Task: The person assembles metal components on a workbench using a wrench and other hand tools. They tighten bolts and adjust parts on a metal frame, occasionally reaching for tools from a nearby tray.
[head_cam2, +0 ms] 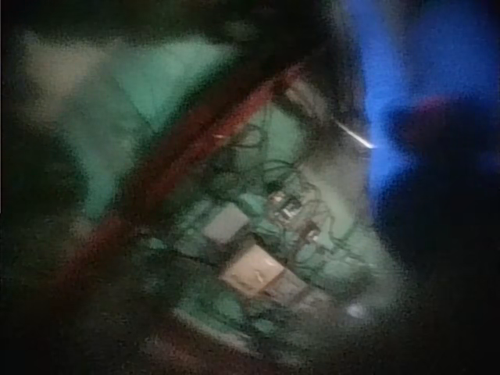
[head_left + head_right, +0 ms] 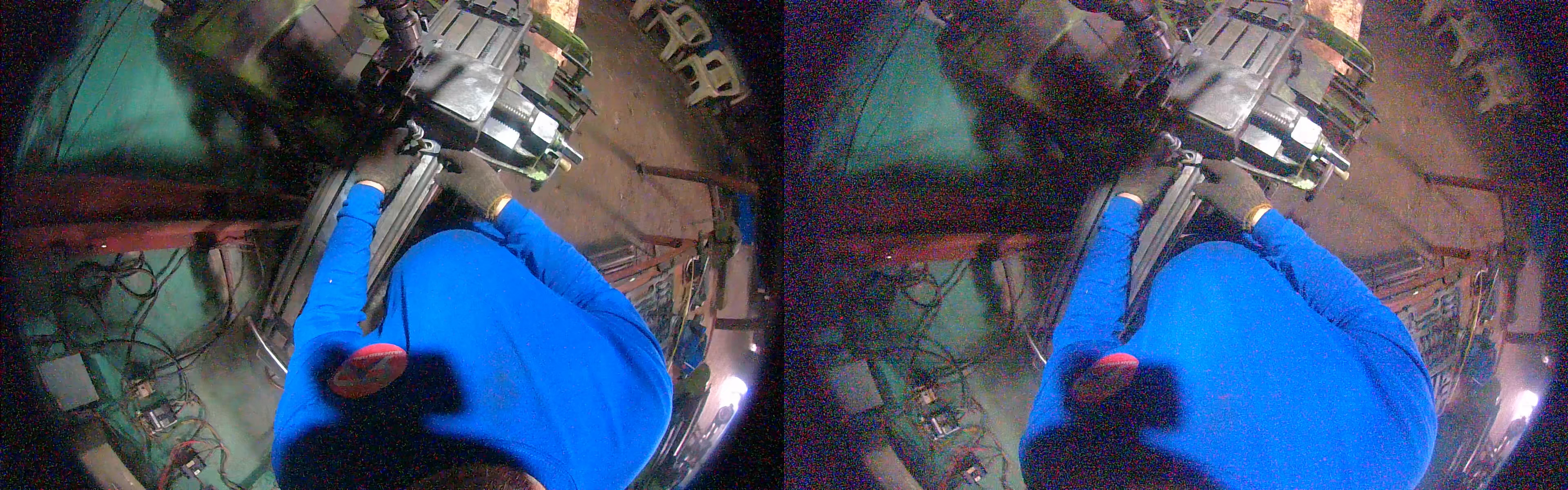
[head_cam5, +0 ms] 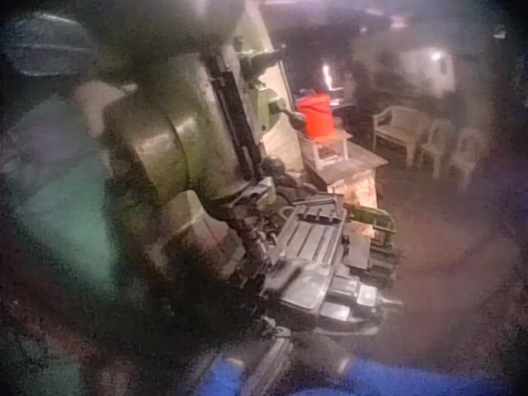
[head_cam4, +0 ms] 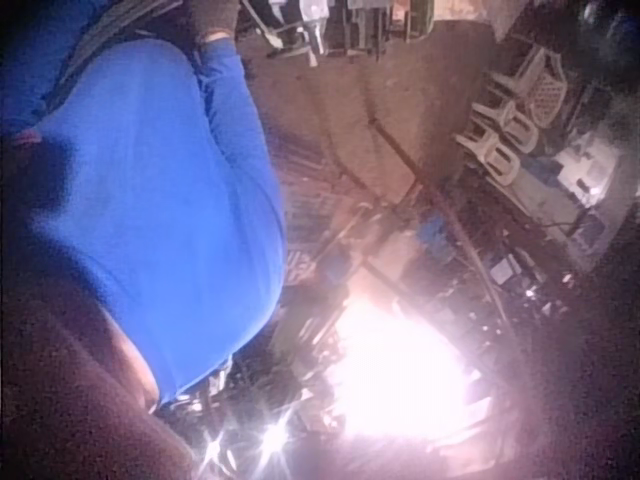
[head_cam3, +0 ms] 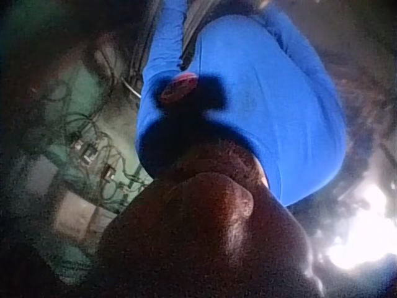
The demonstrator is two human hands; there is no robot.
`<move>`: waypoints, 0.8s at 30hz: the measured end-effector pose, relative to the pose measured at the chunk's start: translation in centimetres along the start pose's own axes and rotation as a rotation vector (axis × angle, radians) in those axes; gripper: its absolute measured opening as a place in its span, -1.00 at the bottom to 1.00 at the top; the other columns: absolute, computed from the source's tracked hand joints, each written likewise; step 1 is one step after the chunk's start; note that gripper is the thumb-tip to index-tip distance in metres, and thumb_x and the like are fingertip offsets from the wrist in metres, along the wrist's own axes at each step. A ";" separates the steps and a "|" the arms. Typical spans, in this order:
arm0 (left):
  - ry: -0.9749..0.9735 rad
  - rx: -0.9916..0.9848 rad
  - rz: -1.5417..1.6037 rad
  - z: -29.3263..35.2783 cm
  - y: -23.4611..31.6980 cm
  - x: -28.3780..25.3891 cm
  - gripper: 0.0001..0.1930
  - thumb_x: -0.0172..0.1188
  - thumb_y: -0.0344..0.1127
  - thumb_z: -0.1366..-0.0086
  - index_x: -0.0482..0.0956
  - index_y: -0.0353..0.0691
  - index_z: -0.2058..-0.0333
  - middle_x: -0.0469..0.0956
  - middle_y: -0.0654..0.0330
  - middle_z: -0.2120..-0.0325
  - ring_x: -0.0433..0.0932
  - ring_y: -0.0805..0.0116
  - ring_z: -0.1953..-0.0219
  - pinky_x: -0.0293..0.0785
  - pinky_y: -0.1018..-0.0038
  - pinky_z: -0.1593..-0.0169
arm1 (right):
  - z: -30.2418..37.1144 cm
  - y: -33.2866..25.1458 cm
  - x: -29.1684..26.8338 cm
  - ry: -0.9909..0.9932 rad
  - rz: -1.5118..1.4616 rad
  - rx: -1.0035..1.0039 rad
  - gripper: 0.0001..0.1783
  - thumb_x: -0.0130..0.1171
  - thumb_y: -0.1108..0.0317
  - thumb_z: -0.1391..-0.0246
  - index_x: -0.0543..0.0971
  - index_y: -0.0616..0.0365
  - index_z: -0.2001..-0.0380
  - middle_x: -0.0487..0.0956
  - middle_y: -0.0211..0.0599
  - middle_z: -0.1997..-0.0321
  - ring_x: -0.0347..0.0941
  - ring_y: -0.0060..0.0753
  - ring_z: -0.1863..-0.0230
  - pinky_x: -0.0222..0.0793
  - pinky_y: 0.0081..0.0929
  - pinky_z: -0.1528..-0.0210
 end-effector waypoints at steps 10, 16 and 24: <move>0.328 -0.007 0.235 5.7 6.1 -6.8 -0.40 0.25 0.11 -0.46 0.58 -0.06 -0.34 0.69 -0.15 -0.13 0.66 -0.30 -0.12 0.59 -0.03 -0.24 | -0.3 -1.7 -0.3 0.124 0.052 0.042 -0.38 0.35 0.06 -0.26 0.65 0.11 -0.31 0.73 0.11 -0.18 0.68 0.17 -0.19 0.57 -0.07 -0.30; 0.399 0.122 0.377 6.1 6.4 -8.9 -0.56 0.25 -0.08 -0.49 0.69 -0.24 -0.17 0.74 -0.21 0.00 0.72 -0.29 -0.01 0.63 -0.02 -0.09 | -3.1 -2.0 1.8 0.226 0.089 0.060 -0.36 0.31 0.00 -0.27 0.63 0.07 -0.34 0.68 0.09 -0.29 0.62 0.21 -0.29 0.51 -0.02 -0.39; 0.306 0.118 0.399 6.1 7.1 -8.4 -0.55 0.19 -0.13 -0.50 0.67 -0.01 -0.29 0.77 -0.15 0.18 0.76 -0.21 0.18 0.67 0.02 0.05 | -3.6 -4.1 1.6 0.154 0.105 0.080 -0.48 0.25 0.07 -0.27 0.71 0.04 -0.22 0.72 0.11 -0.19 0.64 0.28 -0.22 0.53 0.07 -0.33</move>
Point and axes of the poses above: each hand's wrist, its own z-axis away from the middle knuckle, its own x-axis out of the palm, y = z × x, the point moved 1 cm from there along -z, towards the middle knuckle
